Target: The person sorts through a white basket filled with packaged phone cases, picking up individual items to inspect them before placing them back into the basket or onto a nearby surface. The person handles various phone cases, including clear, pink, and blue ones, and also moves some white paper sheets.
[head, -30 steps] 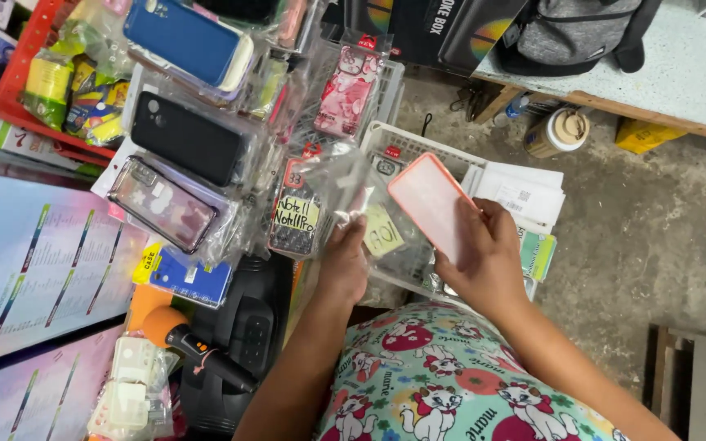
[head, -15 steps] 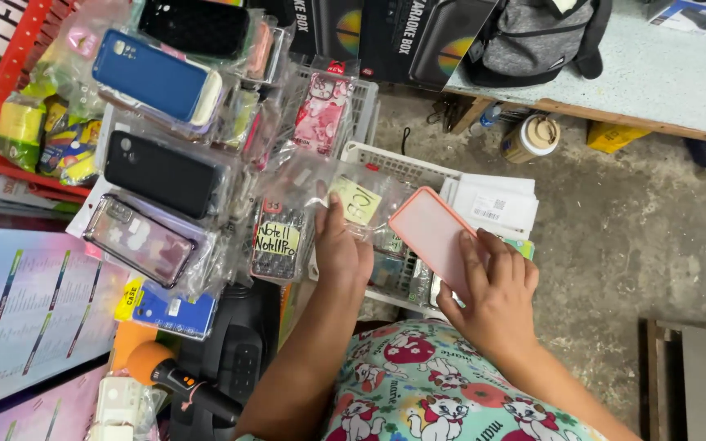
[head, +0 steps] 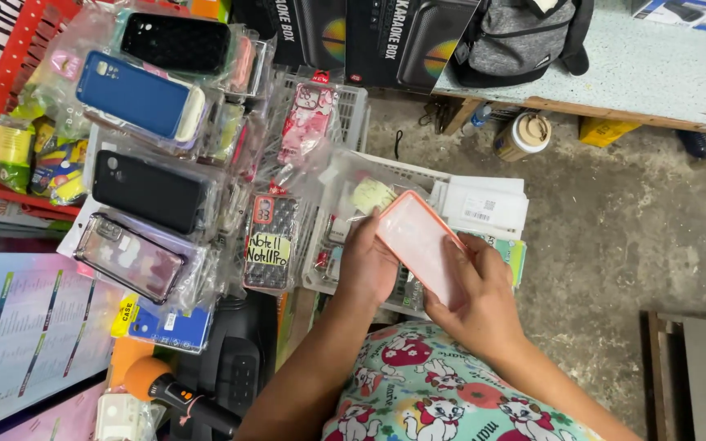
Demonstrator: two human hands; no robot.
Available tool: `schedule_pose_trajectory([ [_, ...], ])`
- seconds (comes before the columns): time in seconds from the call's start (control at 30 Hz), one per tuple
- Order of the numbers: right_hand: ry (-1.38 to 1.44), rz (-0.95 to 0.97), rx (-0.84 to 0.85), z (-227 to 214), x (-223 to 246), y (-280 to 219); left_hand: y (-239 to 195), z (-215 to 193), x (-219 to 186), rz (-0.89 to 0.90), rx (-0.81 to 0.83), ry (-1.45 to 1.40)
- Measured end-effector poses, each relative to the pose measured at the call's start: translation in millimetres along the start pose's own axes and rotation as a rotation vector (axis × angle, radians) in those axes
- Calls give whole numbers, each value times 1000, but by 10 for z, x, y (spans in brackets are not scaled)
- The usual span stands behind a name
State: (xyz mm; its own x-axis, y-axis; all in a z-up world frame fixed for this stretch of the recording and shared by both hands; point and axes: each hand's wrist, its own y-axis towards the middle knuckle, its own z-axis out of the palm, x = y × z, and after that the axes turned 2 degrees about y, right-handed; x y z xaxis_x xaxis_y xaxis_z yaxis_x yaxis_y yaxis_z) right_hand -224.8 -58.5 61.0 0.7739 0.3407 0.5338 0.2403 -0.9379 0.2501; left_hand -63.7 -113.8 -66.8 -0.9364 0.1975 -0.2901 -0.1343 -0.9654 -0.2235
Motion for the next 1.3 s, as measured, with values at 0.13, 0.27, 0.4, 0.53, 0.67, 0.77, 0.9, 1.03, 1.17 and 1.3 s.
schedule_pose_trajectory([
  [0.13,-8,9,5,-5,4,21,-131,419,-113,15,-70,137],
  [0.27,-34,-20,-48,44,-37,31,-213,323,41,-127,43,148],
  [0.4,-4,2,-86,101,-108,27,-337,353,133,-242,41,246],
  [0.53,0,-29,-75,116,-87,29,-167,80,105,-215,-64,196],
  [0.67,91,-53,-21,146,-59,37,-84,257,-123,-95,-166,107],
  [0.77,229,-41,109,78,-44,77,-30,100,-108,-10,-119,132],
  [0.9,403,-99,326,-107,-82,121,-17,-1,-277,-89,-173,141],
  [1.03,313,-89,325,-57,-230,52,-16,-190,-314,-122,-276,151],
  [1.17,192,-184,135,86,-260,81,-93,-55,-258,-186,-238,159],
  [1.3,160,-144,49,188,-190,149,-218,27,-97,-273,-67,109],
])
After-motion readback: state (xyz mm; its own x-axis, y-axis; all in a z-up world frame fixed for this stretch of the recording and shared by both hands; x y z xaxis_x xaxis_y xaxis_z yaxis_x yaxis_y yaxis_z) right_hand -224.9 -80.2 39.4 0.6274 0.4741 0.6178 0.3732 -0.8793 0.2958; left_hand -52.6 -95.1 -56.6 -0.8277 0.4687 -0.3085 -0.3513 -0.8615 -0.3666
